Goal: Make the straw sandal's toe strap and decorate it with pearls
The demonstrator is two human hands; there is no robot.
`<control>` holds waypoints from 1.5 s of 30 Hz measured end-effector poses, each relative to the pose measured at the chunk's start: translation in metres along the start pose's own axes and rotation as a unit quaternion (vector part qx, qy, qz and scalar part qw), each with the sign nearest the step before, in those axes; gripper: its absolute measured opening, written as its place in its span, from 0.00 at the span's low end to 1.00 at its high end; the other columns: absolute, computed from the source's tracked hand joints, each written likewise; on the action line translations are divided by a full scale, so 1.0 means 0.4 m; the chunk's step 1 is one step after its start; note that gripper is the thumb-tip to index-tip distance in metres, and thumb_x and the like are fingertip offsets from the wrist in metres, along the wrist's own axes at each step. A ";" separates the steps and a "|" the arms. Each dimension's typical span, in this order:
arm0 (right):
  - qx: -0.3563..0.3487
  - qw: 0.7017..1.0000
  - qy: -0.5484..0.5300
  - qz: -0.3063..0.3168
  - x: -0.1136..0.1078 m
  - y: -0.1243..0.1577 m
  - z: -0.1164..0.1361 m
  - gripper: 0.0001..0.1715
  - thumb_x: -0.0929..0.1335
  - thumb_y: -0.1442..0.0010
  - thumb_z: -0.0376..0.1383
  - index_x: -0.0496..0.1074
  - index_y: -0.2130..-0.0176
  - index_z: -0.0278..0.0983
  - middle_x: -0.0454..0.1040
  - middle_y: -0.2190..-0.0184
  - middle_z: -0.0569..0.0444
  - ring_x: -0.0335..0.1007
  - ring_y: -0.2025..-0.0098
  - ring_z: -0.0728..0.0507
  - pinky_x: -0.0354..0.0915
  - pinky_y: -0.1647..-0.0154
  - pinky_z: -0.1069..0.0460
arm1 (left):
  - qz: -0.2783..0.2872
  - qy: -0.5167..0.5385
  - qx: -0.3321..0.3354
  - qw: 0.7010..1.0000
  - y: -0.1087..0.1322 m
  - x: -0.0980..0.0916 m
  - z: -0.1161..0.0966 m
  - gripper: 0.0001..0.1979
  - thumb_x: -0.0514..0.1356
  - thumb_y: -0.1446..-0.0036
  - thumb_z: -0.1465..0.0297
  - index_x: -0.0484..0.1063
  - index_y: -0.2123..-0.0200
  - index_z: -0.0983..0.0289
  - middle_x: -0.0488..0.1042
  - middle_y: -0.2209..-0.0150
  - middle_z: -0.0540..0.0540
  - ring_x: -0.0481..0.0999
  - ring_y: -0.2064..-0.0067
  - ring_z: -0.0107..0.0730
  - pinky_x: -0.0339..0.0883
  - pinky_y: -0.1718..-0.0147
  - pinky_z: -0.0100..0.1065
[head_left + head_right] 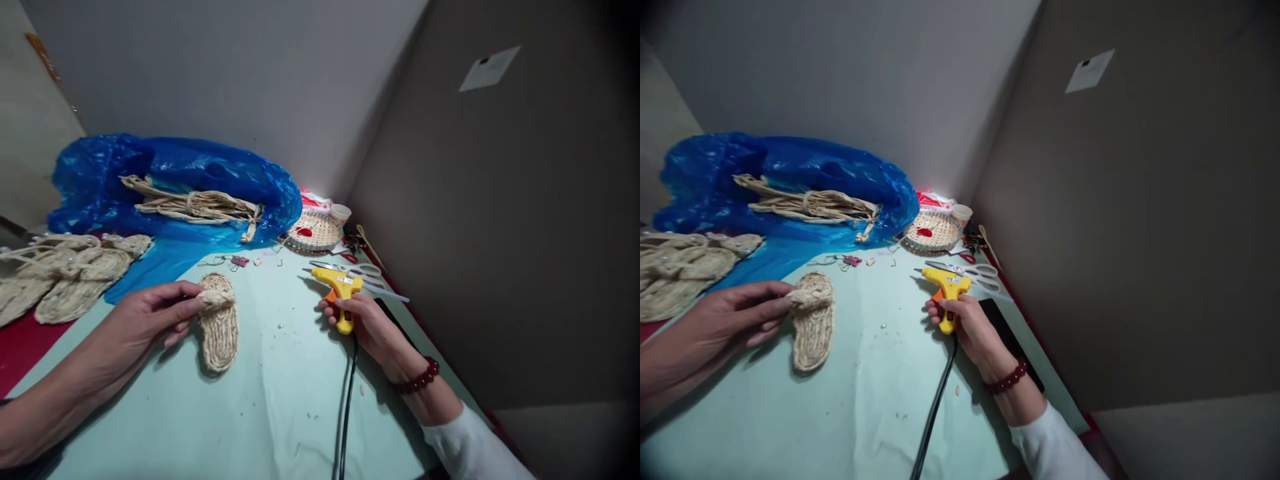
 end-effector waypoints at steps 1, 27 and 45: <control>0.000 1.000 0.030 0.003 -0.002 0.000 -0.001 0.11 0.70 0.30 0.39 0.75 0.63 0.33 0.78 0.67 0.56 0.74 0.70 0.49 0.73 0.66 0.52 | 0.019 0.006 -0.031 0.999 0.004 0.006 0.005 0.10 0.70 0.50 0.64 0.83 0.68 0.65 0.72 0.83 0.44 0.68 0.84 0.21 0.61 0.86 0.20; -0.263 0.691 0.660 0.131 0.185 0.024 -0.029 0.13 0.62 0.33 0.22 0.71 0.62 0.36 0.72 0.64 0.50 0.65 0.68 0.44 0.58 0.68 0.50 | 0.116 0.109 -0.133 0.978 0.032 0.041 0.070 0.15 0.73 0.49 0.54 0.83 0.66 0.58 0.74 0.70 0.46 0.63 0.81 0.15 0.54 0.82 0.20; -0.307 0.906 0.222 0.190 0.200 0.104 0.062 0.04 0.71 0.34 0.29 0.77 0.61 0.37 0.79 0.64 0.56 0.76 0.62 0.50 0.70 0.58 0.56 | 0.270 -0.020 -0.014 0.963 0.073 0.096 0.057 0.09 0.59 0.32 0.64 0.80 0.63 0.53 0.75 0.65 0.48 0.72 0.68 0.28 0.67 0.71 0.23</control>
Point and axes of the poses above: each hand's wrist, its own y-axis away from the middle knuckle, its own x-axis out of the palm, z = x × y, the point moved 3 cm from there along -y, towards the middle knuckle
